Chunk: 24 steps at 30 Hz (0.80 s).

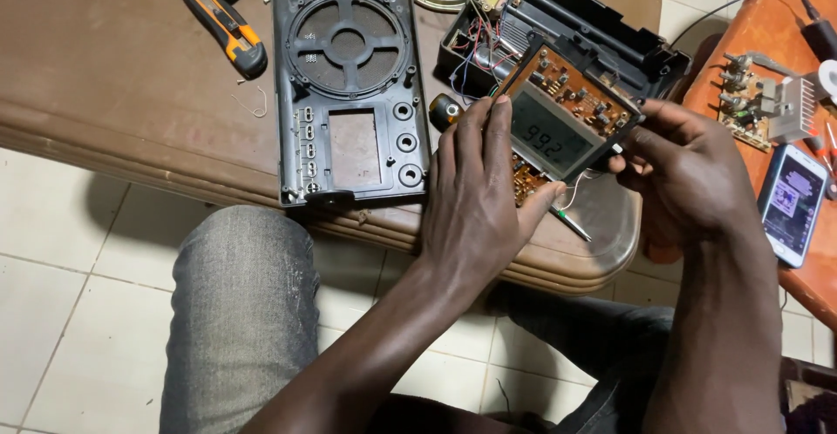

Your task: The person holds a circuit board with an LCD screen and uses a screwdriver to adjust components on the board. They repeatedly probe and turn small parts while the board remains in hand.

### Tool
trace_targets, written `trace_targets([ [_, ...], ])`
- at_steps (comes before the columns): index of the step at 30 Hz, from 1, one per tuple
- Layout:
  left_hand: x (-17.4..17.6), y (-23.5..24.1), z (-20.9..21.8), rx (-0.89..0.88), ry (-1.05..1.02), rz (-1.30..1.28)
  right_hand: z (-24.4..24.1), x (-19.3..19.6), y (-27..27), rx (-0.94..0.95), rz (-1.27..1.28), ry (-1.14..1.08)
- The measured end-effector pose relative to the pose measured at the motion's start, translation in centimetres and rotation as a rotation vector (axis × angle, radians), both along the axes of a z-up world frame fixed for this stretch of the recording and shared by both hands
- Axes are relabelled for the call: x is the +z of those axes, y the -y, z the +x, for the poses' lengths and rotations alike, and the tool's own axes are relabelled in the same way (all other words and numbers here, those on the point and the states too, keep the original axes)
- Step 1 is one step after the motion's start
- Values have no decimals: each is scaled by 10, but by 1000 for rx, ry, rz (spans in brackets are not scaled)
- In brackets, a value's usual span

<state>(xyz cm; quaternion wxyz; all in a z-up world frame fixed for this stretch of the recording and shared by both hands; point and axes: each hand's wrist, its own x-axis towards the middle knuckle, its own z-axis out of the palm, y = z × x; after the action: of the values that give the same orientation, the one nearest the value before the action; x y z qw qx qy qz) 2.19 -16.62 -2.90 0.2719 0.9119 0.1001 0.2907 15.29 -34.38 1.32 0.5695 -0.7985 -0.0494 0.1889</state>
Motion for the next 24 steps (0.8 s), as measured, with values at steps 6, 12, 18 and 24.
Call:
trace_targets([
  [6, -5, 0, 2, -9, -15, 4, -5, 0, -4, 11, 27, -21],
  [12, -6, -1, 2, -11, -18, 11, -6, 1, -6, 34, 59, -39],
  [18, -7, -5, 5, -42, -11, -66, -10, 9, -9, 87, 107, -97],
  [24, -9, -4, 8, -17, -21, -85, -15, 16, -10, 136, 138, -121],
])
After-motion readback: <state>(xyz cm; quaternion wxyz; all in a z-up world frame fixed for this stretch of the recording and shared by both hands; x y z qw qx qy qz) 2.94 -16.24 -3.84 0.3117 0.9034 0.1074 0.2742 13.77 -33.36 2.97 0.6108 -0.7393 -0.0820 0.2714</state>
